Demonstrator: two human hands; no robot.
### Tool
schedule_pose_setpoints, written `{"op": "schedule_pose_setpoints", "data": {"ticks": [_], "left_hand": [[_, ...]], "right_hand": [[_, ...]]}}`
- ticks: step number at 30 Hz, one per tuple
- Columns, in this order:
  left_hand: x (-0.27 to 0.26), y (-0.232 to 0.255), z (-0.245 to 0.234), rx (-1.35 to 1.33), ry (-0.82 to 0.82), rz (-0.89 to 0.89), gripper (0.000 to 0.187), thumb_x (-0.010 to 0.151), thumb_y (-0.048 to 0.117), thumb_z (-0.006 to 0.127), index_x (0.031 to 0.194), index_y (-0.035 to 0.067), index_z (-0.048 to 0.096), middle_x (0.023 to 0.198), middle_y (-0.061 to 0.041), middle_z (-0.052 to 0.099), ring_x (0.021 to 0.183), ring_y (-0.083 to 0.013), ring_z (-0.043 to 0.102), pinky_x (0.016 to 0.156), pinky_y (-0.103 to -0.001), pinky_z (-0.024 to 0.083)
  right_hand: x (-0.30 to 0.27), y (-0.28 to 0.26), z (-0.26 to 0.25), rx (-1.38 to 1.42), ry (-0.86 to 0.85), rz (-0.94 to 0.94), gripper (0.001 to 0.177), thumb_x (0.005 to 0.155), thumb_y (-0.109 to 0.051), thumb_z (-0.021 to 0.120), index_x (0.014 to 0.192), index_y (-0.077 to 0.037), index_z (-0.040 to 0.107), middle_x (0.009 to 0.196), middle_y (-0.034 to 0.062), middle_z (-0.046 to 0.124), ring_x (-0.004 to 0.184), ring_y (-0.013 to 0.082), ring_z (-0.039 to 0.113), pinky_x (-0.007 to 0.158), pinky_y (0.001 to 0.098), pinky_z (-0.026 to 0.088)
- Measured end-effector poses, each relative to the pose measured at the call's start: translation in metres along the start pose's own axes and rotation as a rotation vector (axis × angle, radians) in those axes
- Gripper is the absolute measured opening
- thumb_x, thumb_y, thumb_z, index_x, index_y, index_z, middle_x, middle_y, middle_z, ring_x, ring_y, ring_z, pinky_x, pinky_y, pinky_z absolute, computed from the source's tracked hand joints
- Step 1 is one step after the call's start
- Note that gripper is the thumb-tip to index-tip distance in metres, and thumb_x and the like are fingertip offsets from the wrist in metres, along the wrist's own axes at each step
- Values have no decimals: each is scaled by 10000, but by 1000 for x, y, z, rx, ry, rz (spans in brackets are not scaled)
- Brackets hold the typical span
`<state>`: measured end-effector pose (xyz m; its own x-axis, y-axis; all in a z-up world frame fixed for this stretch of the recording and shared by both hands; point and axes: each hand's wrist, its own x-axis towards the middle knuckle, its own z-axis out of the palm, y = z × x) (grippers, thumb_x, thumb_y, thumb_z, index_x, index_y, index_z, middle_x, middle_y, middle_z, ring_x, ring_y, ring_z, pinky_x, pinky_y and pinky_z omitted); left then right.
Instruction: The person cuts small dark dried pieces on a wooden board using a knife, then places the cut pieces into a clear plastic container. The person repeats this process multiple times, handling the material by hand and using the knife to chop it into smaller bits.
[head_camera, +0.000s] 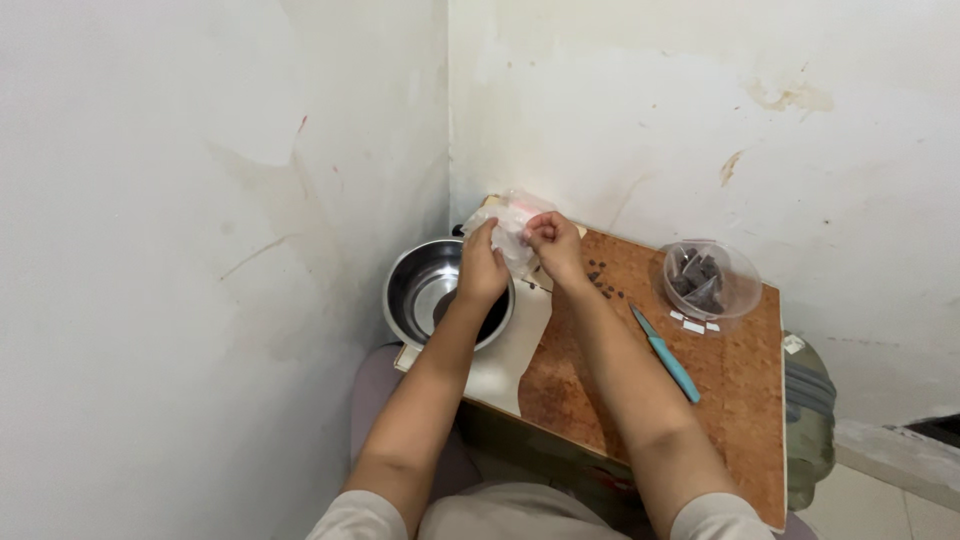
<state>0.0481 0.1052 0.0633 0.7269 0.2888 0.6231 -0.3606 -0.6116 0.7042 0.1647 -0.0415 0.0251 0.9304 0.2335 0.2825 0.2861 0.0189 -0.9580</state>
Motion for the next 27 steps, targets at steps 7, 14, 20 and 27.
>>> {"op": "schedule_pose_setpoints", "data": {"ticks": [7, 14, 20, 27], "left_hand": [[7, -12, 4, -218, -196, -244, 478, 840, 23, 766, 1303, 65, 655, 930, -113, 749, 818, -199, 704, 783, -313, 568], [2, -37, 22, -509, -226, -315, 478, 917, 112, 744, 1376, 65, 620, 1074, -25, 729, 832, -133, 655, 752, -272, 561], [-12, -25, 30, -731, -333, -418, 549, 851, 101, 818, 1344, 8, 594, 984, -68, 732, 872, -123, 695, 751, -267, 576], [-38, 13, 29, -692, -391, -436, 418, 769, 78, 873, 1131, -29, 692, 817, -70, 753, 734, -113, 698, 672, -262, 555]], "right_hand": [[-16, -36, -4, 142, -15, 104, 307, 819, 19, 806, 1069, -34, 637, 864, 30, 712, 757, 100, 674, 658, 240, 544], [-32, -54, -10, 200, 8, 197, 216, 895, -29, 759, 1083, -41, 651, 876, 20, 719, 785, 99, 693, 689, 247, 572], [-57, -65, -23, 315, 66, 165, 247, 933, -30, 730, 1159, -60, 636, 894, 30, 713, 740, 91, 631, 601, 242, 488], [-118, -70, -58, 111, 212, 131, 285, 887, -1, 750, 1148, -29, 640, 944, 48, 687, 776, 115, 670, 673, 259, 569]]}}
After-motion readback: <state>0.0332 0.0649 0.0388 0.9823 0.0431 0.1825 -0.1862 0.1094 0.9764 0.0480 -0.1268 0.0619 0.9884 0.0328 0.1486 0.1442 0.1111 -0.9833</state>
